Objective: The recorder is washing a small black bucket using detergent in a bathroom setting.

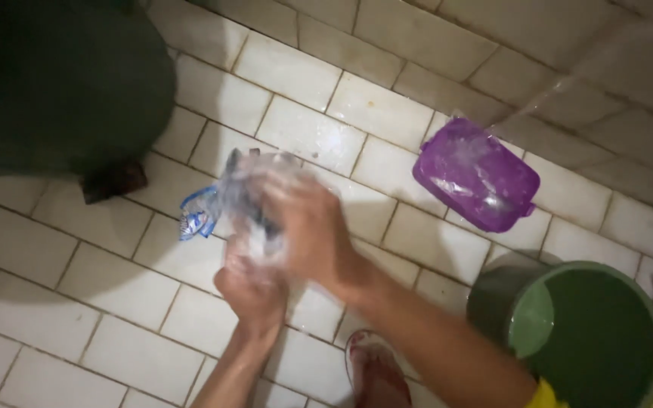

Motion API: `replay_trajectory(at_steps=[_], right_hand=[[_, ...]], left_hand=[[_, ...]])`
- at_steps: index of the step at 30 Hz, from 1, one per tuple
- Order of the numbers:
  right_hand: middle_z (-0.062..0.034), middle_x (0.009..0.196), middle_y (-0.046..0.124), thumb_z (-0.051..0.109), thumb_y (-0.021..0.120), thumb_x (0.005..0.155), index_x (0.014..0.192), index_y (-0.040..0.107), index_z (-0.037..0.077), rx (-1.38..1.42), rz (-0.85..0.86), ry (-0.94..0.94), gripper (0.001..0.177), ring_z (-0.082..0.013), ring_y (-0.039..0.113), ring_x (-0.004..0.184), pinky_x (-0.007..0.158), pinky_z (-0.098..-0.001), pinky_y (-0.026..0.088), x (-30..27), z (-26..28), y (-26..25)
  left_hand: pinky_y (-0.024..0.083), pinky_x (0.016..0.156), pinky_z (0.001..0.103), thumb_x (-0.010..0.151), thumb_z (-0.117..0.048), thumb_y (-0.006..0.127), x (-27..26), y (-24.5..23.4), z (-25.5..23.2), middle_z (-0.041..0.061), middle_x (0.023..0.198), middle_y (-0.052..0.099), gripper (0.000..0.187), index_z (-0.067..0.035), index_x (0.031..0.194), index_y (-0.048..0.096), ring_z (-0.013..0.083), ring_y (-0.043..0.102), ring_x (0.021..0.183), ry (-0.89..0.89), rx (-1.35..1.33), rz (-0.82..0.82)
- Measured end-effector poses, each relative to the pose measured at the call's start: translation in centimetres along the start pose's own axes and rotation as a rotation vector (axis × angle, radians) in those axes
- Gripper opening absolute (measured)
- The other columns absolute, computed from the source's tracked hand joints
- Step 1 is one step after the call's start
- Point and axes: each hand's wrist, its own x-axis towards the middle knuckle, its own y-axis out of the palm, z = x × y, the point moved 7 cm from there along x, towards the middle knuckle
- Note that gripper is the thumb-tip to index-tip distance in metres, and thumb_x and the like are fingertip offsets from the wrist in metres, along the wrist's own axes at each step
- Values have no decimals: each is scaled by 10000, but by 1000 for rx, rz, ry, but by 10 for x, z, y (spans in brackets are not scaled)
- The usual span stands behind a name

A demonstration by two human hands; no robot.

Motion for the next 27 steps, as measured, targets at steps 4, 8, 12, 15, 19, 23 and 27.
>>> replay_trajectory(at_steps=[4,8,12,15,19,23,27], right_hand=[[-102,1215,713,250,839,869,1113,719,113,-77,-145,-586,305,-322,671,1185,1051,-487,513,-70,7,11],[-74,1290,639,334,792,914,1156,650,154,93,-272,-576,333,-272,578,1267,1128,-465,418,-89,-55,13],[-100,1324,658,346,606,1002,1236,653,93,426,-346,72,347,-232,591,1269,1130,-391,417,-70,-143,4],[-118,1348,670,351,482,1061,1290,655,53,628,-380,512,414,-205,599,1271,1131,-342,415,-46,-169,-13],[-117,1151,765,416,630,939,1136,727,99,100,435,423,385,-256,711,1036,952,-379,541,1,-64,-4],[-116,1175,744,345,749,635,986,745,123,-372,142,-388,415,-310,676,1061,919,-480,514,-28,49,7],[-31,1262,740,218,778,820,1040,718,206,-194,109,-689,229,-252,642,1234,1074,-452,507,-77,24,7]], left_hand=[[531,588,339,1147,-221,408,1,1,39,134,909,629,359,26,1290,627,214,635,706,-757,-1151,-314],[543,569,358,1071,-352,433,10,14,-10,86,1058,719,388,-70,1227,649,208,690,760,-1010,-1298,-81],[632,761,412,1028,-322,425,-3,28,-10,92,1143,738,362,-92,1226,623,240,742,925,-1141,-1419,-77],[620,808,410,1054,-349,409,-14,38,0,117,1114,738,409,-46,1233,618,259,718,950,-1089,-1336,29],[530,931,339,1121,-335,399,-18,36,5,126,1154,724,450,30,1236,637,236,678,1041,-618,-687,161],[522,890,316,1107,-269,393,-33,28,15,86,1123,722,346,-81,1227,658,195,674,993,-835,-894,110],[542,853,379,1112,-369,408,-17,30,23,92,1106,716,365,-97,1230,621,241,674,990,-1112,-1248,61]])
